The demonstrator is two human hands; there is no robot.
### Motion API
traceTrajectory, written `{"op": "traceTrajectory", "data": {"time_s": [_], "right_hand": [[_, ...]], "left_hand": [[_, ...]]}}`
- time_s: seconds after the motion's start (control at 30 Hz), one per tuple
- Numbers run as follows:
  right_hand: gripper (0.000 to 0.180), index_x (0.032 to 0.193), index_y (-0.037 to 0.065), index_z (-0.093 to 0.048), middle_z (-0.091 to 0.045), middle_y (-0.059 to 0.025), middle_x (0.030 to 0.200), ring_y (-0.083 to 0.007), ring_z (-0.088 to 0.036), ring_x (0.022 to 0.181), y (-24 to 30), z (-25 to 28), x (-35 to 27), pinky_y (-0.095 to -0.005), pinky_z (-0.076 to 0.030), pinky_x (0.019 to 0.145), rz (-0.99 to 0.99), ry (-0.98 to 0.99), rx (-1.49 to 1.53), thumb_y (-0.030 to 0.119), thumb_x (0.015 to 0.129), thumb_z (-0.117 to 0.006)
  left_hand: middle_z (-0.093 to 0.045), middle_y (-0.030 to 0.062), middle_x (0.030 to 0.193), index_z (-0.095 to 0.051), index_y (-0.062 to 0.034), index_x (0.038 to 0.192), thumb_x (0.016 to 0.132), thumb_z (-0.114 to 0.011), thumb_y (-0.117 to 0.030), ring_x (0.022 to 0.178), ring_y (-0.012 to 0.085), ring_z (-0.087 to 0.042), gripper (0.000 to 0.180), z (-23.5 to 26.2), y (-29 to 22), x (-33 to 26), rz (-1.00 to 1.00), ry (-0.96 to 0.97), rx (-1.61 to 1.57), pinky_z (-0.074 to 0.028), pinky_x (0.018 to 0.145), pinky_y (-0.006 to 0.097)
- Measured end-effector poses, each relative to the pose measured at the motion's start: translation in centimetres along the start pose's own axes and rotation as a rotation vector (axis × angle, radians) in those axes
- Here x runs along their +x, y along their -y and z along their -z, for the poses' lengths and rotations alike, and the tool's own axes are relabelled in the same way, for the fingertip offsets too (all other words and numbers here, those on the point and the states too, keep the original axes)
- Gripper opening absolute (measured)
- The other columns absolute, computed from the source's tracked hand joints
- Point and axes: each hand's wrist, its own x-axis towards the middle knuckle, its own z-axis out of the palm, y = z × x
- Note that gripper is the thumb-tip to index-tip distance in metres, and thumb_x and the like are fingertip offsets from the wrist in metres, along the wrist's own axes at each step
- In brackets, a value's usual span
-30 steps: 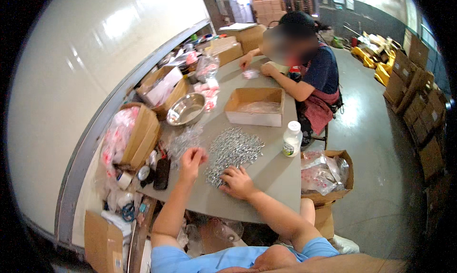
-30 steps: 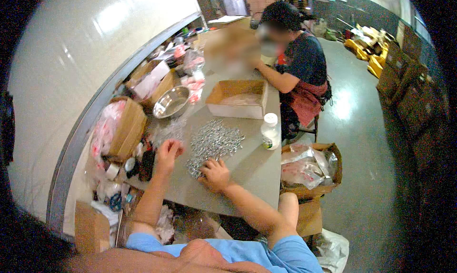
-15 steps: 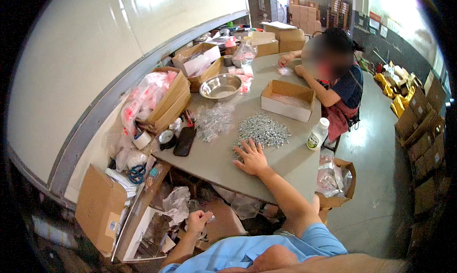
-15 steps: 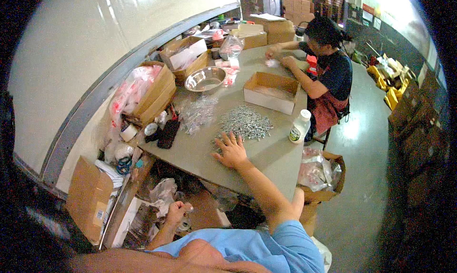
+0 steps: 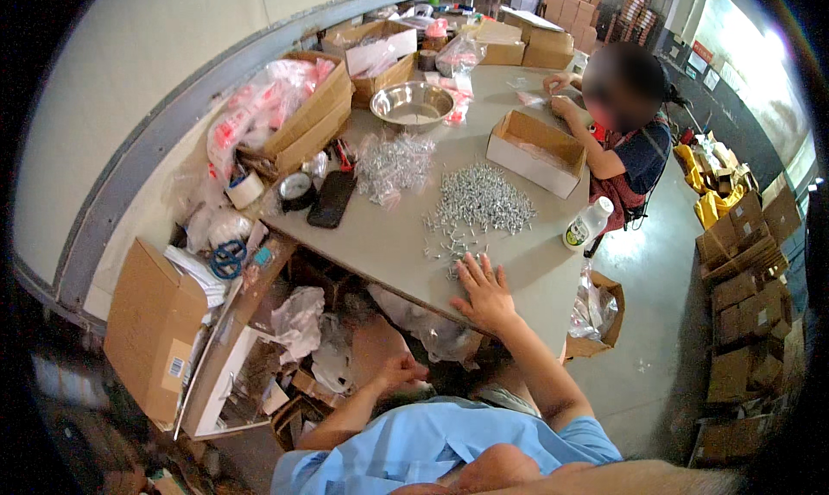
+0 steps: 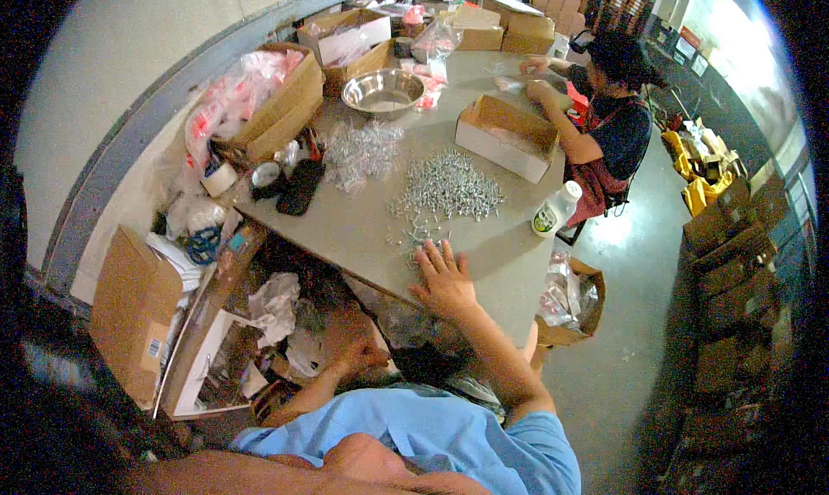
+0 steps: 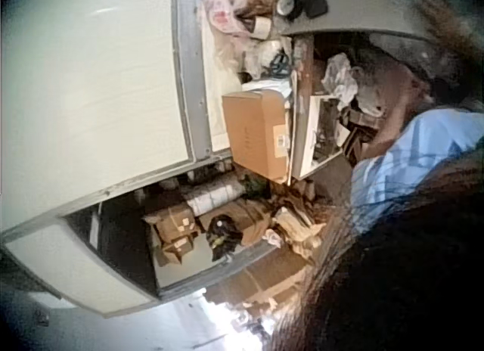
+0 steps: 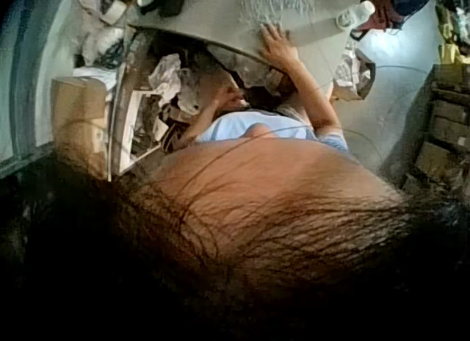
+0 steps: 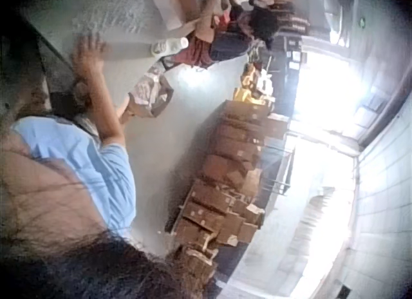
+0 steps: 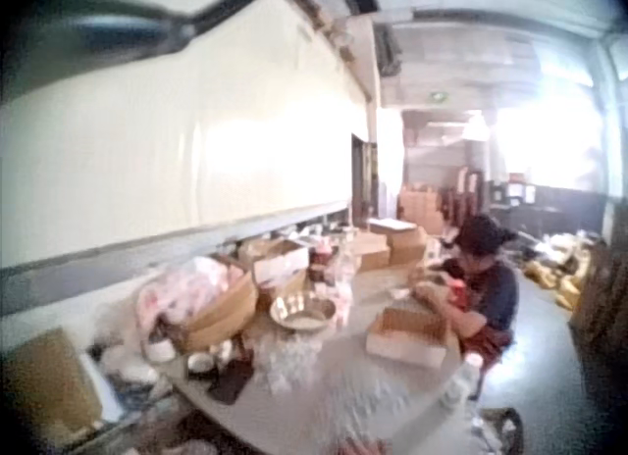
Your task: The person sorts small metal parts from a pile on a table into plastic bags by hand and places the bags into a box.
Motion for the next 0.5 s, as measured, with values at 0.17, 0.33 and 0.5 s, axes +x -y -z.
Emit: {"op": "traceTrajectory", "data": {"time_s": [0.17, 0.33, 0.5], "right_hand": [[0.074, 0.141, 0.010, -0.024, -0.021, -0.0107, 0.148, -0.0319, -0.016, 0.137, 0.4, 0.0, -1.3, -0.0497, -0.014, 0.109, -0.147, -0.063, 0.029, 0.052, 0.085, -0.048], [0.070, 0.138, 0.008, -0.031, -0.030, -0.0150, 0.143, -0.0298, -0.026, 0.134, 0.2, -0.5, -1.8, -0.0462, -0.018, 0.109, 0.013, -0.044, 0.036, 0.044, 0.083, -0.055], [0.064, 0.129, 0.006, -0.045, -0.046, -0.0163, 0.129, -0.0339, -0.043, 0.119, -0.6, 0.3, -3.1, -0.0415, -0.034, 0.100, -0.057, -0.212, 0.470, 0.021, 0.072, -0.069]], "left_hand": [[-0.060, 0.0050, 0.094, -0.056, -0.0020, 0.100, 0.080, -0.071, -0.021, 0.085, 0.0137, -0.056, 0.032, -1.5, 2.3, 4.0, -0.303, 0.138, -0.159, -0.046, 0.075, 0.028], [-0.061, 0.0052, 0.100, -0.056, -0.0004, 0.111, 0.076, -0.073, -0.019, 0.089, 0.0135, -0.056, 0.043, -2.6, -1.4, 2.8, -0.329, 0.129, -0.110, -0.046, 0.079, 0.030], [-0.065, 0.0064, 0.099, -0.060, -0.0001, 0.106, 0.076, -0.072, -0.016, 0.090, 0.0143, -0.058, 0.036, -3.8, 0.6, 4.9, -0.475, -0.021, -0.147, -0.046, 0.082, 0.031]]}}
